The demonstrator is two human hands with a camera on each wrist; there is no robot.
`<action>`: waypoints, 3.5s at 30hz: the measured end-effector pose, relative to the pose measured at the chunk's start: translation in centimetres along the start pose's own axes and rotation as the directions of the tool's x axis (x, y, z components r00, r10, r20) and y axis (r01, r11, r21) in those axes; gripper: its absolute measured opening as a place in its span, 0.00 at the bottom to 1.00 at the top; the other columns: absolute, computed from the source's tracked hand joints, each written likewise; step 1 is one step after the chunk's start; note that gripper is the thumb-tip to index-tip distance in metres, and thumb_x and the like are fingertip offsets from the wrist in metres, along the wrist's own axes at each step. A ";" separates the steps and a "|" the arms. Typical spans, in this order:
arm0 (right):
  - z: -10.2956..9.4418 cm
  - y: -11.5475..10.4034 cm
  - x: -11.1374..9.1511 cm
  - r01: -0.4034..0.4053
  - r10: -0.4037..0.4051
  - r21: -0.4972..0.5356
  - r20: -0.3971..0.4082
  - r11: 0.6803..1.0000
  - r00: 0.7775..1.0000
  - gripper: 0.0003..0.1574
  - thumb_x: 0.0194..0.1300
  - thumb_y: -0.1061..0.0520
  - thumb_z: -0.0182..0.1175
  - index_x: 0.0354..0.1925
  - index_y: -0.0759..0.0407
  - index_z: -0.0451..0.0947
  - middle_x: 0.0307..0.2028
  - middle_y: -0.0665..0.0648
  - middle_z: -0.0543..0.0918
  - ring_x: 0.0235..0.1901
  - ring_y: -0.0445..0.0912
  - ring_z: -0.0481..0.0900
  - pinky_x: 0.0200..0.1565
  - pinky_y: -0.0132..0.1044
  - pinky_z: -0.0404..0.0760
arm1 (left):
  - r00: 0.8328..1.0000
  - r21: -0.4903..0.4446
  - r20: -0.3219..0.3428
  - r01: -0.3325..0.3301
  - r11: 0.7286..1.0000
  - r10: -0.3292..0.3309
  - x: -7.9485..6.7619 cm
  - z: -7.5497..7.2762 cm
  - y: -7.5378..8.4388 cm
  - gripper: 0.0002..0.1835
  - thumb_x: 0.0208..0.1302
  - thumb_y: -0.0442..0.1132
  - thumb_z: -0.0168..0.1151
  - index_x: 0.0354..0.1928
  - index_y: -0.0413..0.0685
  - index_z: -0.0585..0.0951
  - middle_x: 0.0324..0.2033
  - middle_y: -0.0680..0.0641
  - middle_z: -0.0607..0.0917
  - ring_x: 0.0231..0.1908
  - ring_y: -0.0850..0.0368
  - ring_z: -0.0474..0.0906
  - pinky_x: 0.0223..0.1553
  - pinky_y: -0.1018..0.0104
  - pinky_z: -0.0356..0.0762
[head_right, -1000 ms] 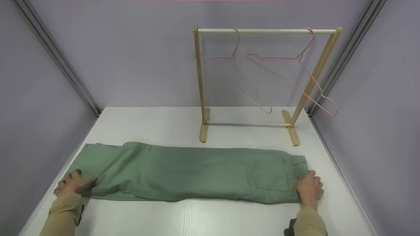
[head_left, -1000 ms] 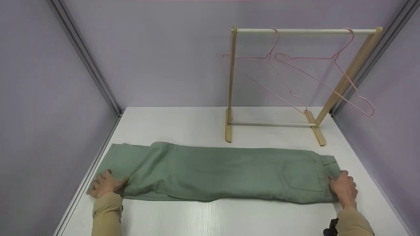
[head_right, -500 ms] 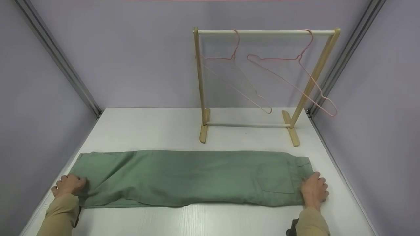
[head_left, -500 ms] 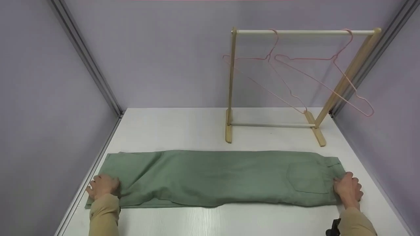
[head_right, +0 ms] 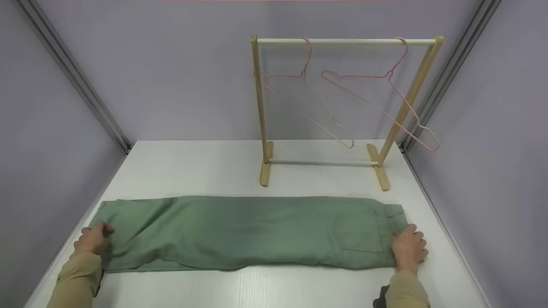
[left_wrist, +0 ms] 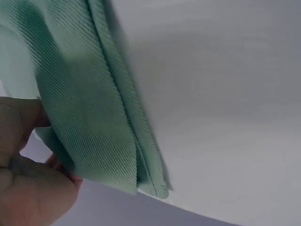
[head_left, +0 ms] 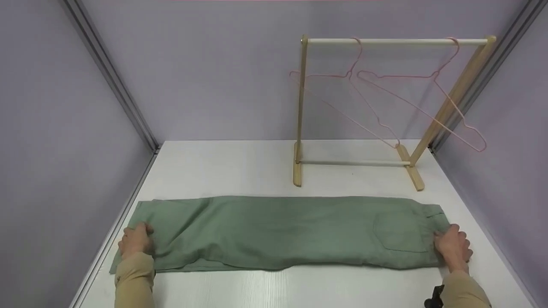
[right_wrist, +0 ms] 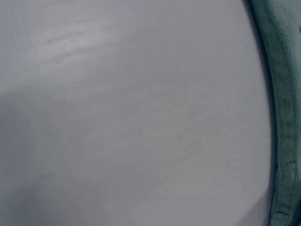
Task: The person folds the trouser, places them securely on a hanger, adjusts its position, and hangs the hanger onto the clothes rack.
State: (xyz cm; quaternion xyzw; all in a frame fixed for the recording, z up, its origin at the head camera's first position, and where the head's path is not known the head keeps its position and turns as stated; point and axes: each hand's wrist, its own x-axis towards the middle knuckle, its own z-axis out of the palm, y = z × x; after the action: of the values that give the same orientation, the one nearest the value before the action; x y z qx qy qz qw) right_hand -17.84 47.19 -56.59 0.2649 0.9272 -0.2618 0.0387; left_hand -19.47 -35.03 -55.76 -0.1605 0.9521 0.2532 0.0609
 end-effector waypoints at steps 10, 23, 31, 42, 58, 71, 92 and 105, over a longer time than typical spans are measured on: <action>-0.2 -0.1 -0.1 0.012 -0.012 -0.009 -0.010 1.000 1.000 0.40 0.74 0.52 0.48 0.65 0.85 0.50 0.56 0.89 0.62 0.56 0.84 0.63 0.55 0.75 0.65 | 0.991 -0.061 -0.070 -0.115 0.992 0.110 0.4 -0.6 -0.2 0.25 0.61 0.23 0.47 0.63 0.25 0.70 0.59 0.21 0.68 0.58 0.21 0.68 0.56 0.31 0.69; -0.4 0.0 -0.5 0.007 -0.007 -0.018 -0.019 1.000 1.000 0.40 0.74 0.52 0.49 0.65 0.84 0.51 0.56 0.88 0.62 0.57 0.83 0.62 0.56 0.75 0.64 | 0.996 0.090 -0.094 0.009 0.996 0.000 0.6 -0.2 0.7 0.45 0.65 0.26 0.55 0.78 0.36 0.43 0.77 0.28 0.31 0.73 0.14 0.31 0.65 0.15 0.32; -0.3 0.0 -0.5 -0.007 0.007 -0.011 -0.033 1.000 0.999 0.39 0.73 0.52 0.49 0.64 0.84 0.52 0.57 0.89 0.61 0.58 0.84 0.60 0.56 0.76 0.61 | 0.988 0.171 0.014 -0.156 0.973 0.156 1.3 2.6 6.3 0.34 0.77 0.43 0.42 0.78 0.36 0.49 0.79 0.31 0.38 0.77 0.25 0.26 0.67 0.19 0.24; 0.0 -0.3 -0.8 0.019 -0.019 0.001 -0.044 1.000 0.999 0.38 0.75 0.53 0.45 0.64 0.85 0.51 0.56 0.89 0.61 0.56 0.84 0.61 0.55 0.76 0.61 | 0.959 -0.020 0.263 -0.101 0.995 0.103 0.7 6.5 12.5 0.44 0.75 0.61 0.45 0.81 0.49 0.41 0.78 0.31 0.29 0.76 0.24 0.20 0.56 0.09 0.22; -0.2 -0.1 -0.7 -0.001 0.000 -0.011 -0.064 1.000 0.998 0.39 0.74 0.53 0.46 0.67 0.83 0.49 0.59 0.89 0.59 0.59 0.84 0.58 0.57 0.76 0.60 | 0.958 0.176 0.033 -0.285 0.942 0.284 2.9 8.4 13.3 0.28 0.80 0.43 0.39 0.75 0.39 0.60 0.76 0.33 0.58 0.78 0.30 0.46 0.73 0.24 0.32; 0.1 -0.3 -0.6 -0.007 0.007 -0.008 -0.048 1.000 0.999 0.38 0.74 0.54 0.46 0.66 0.82 0.50 0.58 0.88 0.61 0.59 0.84 0.59 0.58 0.77 0.59 | 0.786 0.340 -0.209 -0.499 0.797 0.582 5.0 10.5 15.8 0.14 0.62 0.22 0.61 0.49 0.34 0.80 0.45 0.34 0.81 0.50 0.35 0.80 0.66 0.35 0.69; 0.1 -0.4 -0.7 -0.017 0.016 -0.016 -0.033 1.000 0.999 0.39 0.75 0.54 0.46 0.69 0.79 0.47 0.60 0.87 0.59 0.62 0.83 0.58 0.60 0.75 0.59 | 0.827 0.475 -0.283 -0.320 0.820 0.486 5.8 9.1 16.5 0.10 0.64 0.24 0.57 0.46 0.34 0.81 0.42 0.33 0.84 0.47 0.35 0.81 0.58 0.40 0.75; 0.8 -2.6 -1.3 0.105 -0.118 -0.062 -0.288 0.993 0.950 0.41 0.61 0.67 0.50 0.70 0.78 0.50 0.63 0.87 0.55 0.63 0.83 0.51 0.58 0.77 0.53 | 0.875 0.346 -0.198 -0.359 0.867 0.442 1.3 11.4 20.8 0.26 0.66 0.27 0.60 0.66 0.39 0.72 0.63 0.30 0.72 0.66 0.30 0.65 0.63 0.24 0.64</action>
State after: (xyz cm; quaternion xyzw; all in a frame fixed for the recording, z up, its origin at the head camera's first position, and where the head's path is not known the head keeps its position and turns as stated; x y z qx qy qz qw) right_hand -18.13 44.36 -55.81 0.2469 0.9420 -0.2006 -0.1070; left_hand -27.25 -12.62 -56.24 0.0203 0.9907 0.0892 -0.1007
